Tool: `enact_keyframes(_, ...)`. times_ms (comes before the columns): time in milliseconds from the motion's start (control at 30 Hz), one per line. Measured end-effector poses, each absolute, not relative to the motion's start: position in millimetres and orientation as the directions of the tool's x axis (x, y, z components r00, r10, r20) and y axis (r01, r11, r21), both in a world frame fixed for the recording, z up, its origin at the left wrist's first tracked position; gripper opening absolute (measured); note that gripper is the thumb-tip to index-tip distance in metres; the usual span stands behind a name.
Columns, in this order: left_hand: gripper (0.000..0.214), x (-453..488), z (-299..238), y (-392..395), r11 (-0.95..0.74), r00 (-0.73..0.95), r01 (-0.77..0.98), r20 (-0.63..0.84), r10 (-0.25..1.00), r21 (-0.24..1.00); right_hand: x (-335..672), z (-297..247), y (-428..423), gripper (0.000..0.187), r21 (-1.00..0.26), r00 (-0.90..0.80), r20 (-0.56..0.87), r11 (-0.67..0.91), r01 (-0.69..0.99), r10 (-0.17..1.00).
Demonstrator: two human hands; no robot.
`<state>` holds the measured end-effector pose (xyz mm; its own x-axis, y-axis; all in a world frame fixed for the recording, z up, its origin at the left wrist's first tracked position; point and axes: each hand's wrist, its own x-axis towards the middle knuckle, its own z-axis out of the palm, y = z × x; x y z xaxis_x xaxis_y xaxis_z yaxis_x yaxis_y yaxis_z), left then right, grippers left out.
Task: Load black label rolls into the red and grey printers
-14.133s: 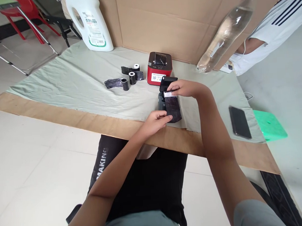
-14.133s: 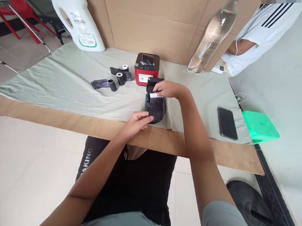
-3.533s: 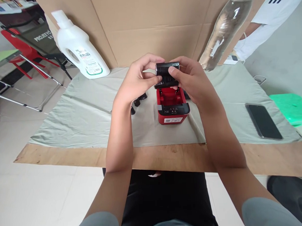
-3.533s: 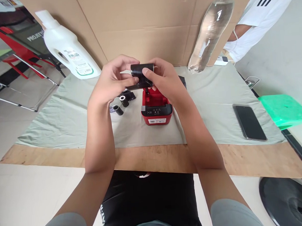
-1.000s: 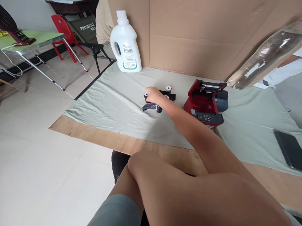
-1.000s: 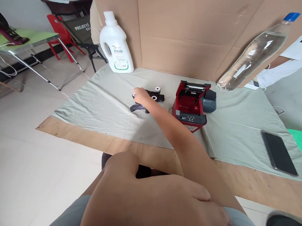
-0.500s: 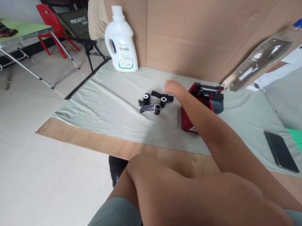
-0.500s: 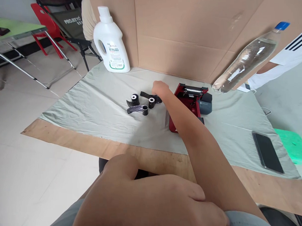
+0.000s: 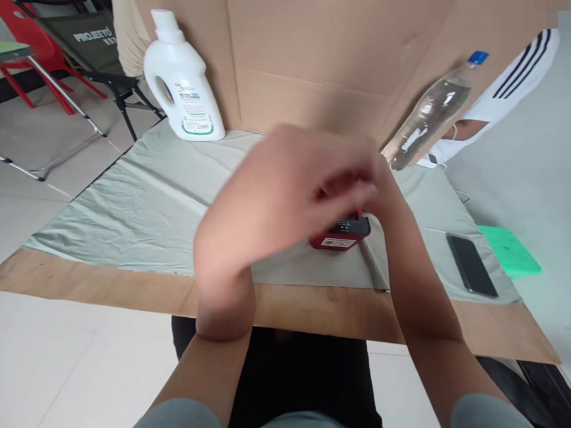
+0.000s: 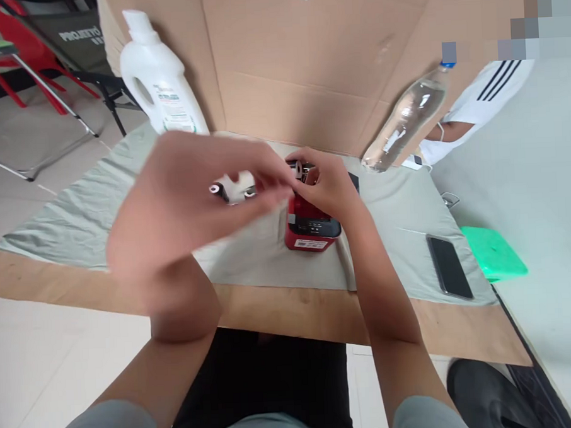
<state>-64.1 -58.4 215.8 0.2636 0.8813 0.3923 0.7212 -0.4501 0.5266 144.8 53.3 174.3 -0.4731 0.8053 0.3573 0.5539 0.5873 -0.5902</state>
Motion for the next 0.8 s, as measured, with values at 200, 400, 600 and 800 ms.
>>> enact_keyframes(200,0.025,-44,208,4,-0.499,0.368,0.719,0.344,0.863,0.483,197,164,57,0.034,-0.751,-0.419,0.331,0.505,0.426,0.846)
enact_keyframes(400,0.02,-23,187,25,-0.462,0.375,0.743,0.27,0.887,0.485,209,168,57,0.028,-0.748,-0.486,0.258,0.491,0.447,0.835)
enact_keyframes(600,0.022,-10,167,40,-0.373,0.381,0.792,0.087,0.921,0.484,210,163,57,0.019,-0.59,-0.584,0.154,0.549,0.593,0.797)
enact_keyframes(800,0.029,-15,163,48,-0.165,0.314,0.866,-0.256,0.914,0.472,197,147,59,0.024,-0.279,-0.545,0.054,0.536,0.796,0.837)
